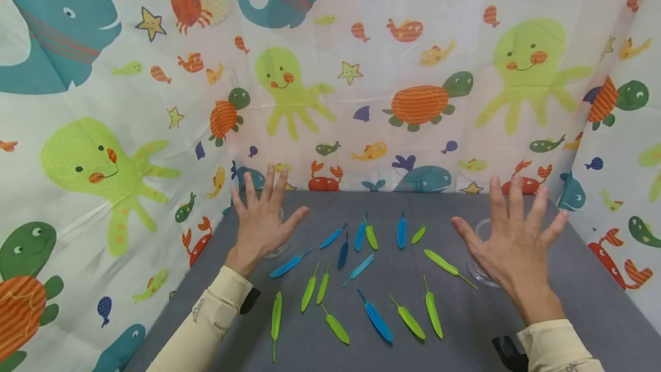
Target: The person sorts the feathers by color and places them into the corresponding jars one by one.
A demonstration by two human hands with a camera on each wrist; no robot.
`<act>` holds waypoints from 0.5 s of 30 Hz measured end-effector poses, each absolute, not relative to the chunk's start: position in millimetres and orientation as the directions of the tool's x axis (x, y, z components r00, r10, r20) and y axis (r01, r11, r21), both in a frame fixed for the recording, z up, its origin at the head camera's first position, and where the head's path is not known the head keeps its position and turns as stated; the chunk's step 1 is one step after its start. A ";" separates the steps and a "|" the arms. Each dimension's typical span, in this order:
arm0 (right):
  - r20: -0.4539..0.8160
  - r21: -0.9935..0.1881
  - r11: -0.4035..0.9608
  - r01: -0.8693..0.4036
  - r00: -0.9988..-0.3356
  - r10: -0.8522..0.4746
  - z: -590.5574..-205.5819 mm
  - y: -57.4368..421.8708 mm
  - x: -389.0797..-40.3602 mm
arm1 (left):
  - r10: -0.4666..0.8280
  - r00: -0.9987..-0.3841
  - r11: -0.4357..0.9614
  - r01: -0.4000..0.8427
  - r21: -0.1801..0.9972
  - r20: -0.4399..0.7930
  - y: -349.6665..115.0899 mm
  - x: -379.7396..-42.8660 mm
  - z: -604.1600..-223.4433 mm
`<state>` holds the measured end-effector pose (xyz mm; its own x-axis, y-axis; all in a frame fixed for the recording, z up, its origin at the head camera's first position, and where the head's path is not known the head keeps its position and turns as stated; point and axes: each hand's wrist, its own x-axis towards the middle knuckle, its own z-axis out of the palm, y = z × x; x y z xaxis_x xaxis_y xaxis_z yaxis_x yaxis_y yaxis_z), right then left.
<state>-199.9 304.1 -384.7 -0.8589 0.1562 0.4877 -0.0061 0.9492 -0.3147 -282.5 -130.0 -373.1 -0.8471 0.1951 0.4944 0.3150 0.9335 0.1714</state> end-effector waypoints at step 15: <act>0.457 -0.304 0.953 0.003 -0.877 0.149 -388.5 298.9 -204.0 | 0.167 -0.855 0.934 0.297 0.198 0.491 -144.3 -286.3 -383.1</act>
